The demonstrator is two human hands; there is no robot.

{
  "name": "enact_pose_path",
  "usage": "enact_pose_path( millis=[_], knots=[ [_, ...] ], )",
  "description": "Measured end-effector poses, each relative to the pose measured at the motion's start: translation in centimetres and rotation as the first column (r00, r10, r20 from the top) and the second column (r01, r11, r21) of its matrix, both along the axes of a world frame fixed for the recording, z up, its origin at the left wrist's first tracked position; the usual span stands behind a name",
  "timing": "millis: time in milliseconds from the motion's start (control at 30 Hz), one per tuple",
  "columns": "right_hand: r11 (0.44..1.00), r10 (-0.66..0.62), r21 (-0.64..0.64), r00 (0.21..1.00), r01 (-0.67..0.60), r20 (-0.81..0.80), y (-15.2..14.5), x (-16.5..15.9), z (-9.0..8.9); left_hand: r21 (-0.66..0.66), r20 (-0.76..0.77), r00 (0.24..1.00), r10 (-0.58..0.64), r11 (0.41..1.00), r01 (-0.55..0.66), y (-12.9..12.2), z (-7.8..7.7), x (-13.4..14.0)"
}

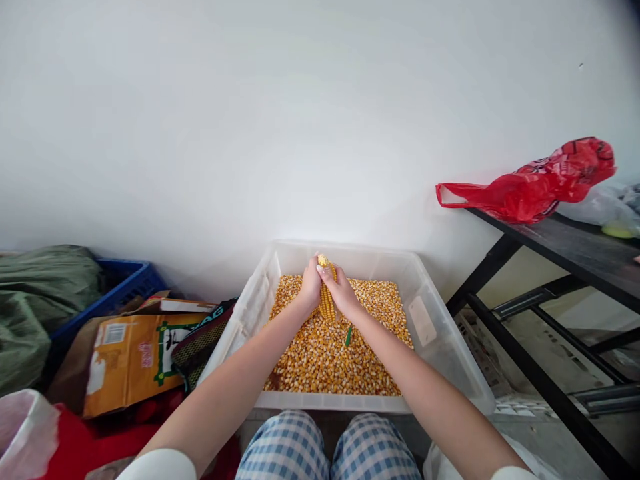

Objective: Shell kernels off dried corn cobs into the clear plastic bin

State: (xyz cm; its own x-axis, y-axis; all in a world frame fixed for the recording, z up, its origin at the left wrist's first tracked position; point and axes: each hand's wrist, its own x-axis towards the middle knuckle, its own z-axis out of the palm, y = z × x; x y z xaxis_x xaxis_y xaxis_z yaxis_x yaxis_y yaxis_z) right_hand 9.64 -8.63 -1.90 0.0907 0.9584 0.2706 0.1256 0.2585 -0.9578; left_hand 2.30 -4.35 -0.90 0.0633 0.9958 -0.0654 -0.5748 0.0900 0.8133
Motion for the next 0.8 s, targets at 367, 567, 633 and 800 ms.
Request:
enact_pose_path(
  millis=[367,567,633,800],
  knots=[
    [0.976,-0.217,0.063,0.926,0.208,0.308,-0.2,-0.1,-0.2,0.182,-0.305,0.944,0.125,0.981,-0.071,-0.9,0.3,-0.1],
    [0.996,-0.089,0.029,0.981,0.086,0.173,0.3,0.2,-0.2,0.185,-0.244,0.957,0.16,0.976,-0.116,-0.8,0.3,-0.1],
    [1.0,-0.029,0.003,0.988,0.029,0.15,0.4,0.2,-0.2,0.13,-0.173,0.977,0.124,0.986,-0.102,-0.5,0.4,-0.3],
    [0.999,-0.019,-0.03,0.975,0.026,0.222,0.4,0.1,-0.4,0.097,-0.121,0.991,0.057,0.994,-0.045,-0.1,0.6,-0.7]
  ],
)
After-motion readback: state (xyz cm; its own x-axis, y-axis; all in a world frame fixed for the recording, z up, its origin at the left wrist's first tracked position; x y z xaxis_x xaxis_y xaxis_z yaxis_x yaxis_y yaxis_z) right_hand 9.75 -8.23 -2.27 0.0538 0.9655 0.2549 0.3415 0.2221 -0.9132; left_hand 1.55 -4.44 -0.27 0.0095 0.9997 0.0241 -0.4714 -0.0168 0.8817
